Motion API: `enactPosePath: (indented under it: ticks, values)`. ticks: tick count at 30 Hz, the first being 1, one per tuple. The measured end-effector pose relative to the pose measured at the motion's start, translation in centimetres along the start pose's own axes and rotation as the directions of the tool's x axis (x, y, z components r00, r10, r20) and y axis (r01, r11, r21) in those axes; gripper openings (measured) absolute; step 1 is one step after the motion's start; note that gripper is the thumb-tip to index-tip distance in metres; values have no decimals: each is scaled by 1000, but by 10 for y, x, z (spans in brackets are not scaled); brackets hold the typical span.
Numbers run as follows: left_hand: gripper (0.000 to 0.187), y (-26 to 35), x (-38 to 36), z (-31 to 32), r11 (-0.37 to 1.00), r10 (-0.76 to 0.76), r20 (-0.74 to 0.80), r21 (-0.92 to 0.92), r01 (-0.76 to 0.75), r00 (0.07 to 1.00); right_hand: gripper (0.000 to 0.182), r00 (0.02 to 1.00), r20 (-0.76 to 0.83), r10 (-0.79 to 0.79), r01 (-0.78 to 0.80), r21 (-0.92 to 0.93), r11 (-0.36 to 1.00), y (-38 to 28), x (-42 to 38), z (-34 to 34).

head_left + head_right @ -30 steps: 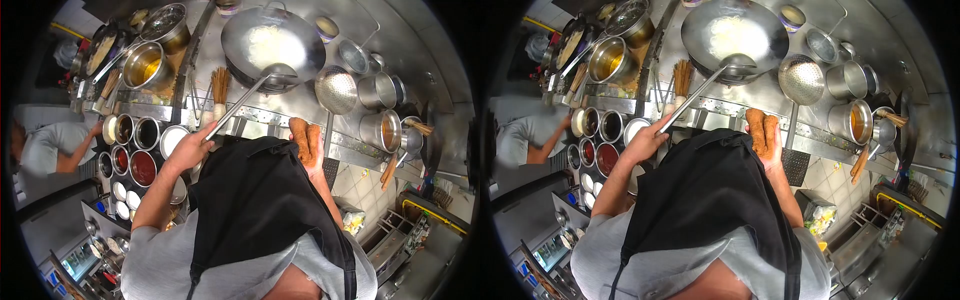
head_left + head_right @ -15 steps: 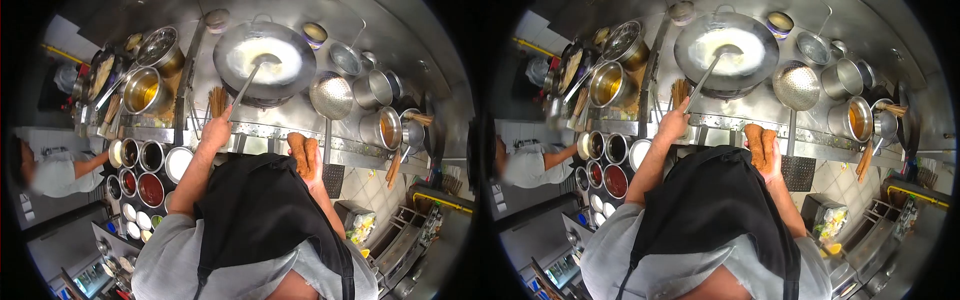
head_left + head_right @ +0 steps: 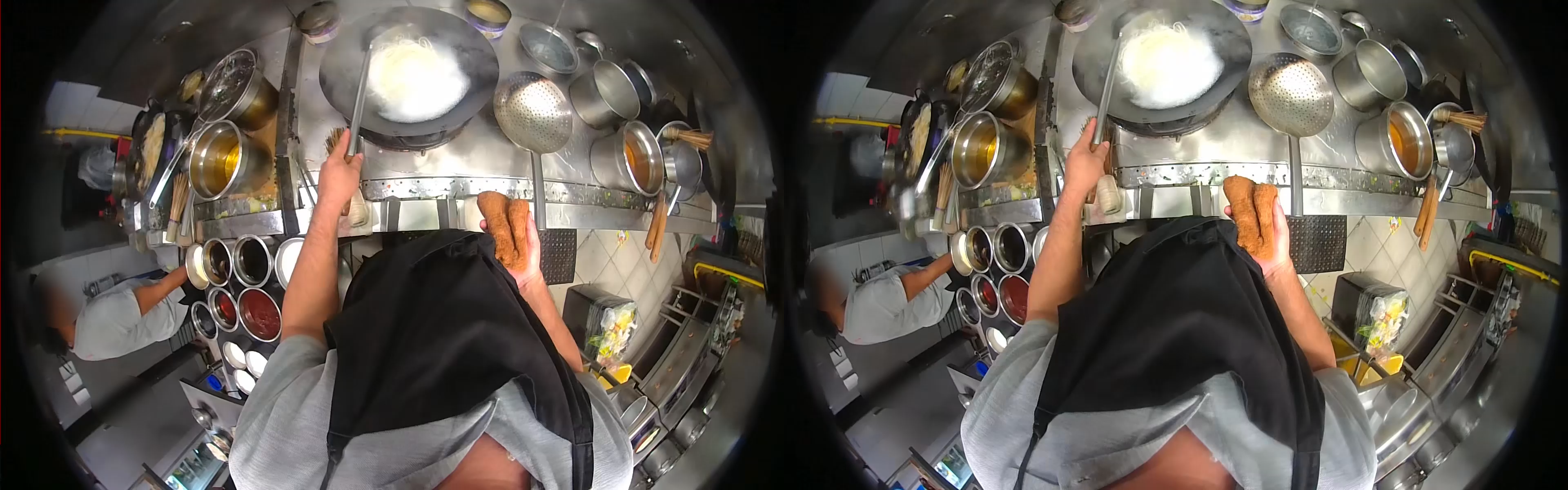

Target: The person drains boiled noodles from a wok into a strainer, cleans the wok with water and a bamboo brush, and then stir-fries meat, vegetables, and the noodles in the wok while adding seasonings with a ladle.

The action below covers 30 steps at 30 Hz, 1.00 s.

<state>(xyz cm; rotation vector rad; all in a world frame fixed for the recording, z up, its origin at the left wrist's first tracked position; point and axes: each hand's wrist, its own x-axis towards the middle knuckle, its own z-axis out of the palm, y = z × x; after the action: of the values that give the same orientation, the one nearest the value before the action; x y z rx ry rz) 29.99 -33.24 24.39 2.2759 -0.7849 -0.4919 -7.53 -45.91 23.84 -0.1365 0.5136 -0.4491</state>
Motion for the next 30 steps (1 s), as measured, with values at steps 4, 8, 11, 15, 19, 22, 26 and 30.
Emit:
enactPosePath:
  ticks: [4, 8, 11, 15, 19, 22, 26, 30]
  values:
    - [64, -3, 24, -4, 984, -87, 47, -149, 93, 995, 66, 1000, -14, 19, -19, -23, 1000, -1, 0, 5]
    - [64, -3, 33, -3, 939, -100, 110, -319, 130, 989, 68, 1000, -17, 4, -5, -29, 1000, -1, 2, 11]
    - [65, 3, 24, -8, 864, -136, 240, -446, 234, 961, 69, 997, 33, 67, -67, 0, 998, -1, 3, 7]
    - [69, 9, 1, -13, 751, -154, 423, -537, 384, 893, 68, 996, -22, 81, -79, 82, 994, -1, 1, 7]
    - [72, -2, -28, -15, 679, -145, 458, -598, 425, 877, 63, 999, 13, 38, -38, 85, 996, -2, 5, 4]
    - [73, 10, -50, -25, 705, -197, 426, -565, 430, 883, 63, 999, 25, 25, -27, 93, 995, -1, 7, 8]
    - [73, 11, -54, -29, 780, -145, 312, -547, 302, 939, 63, 998, 67, 19, -25, 94, 995, -4, 9, 4]
    - [71, 17, -46, -40, 885, -135, 197, -417, 208, 971, 64, 1000, -19, -13, 14, 48, 999, -1, 6, 12]
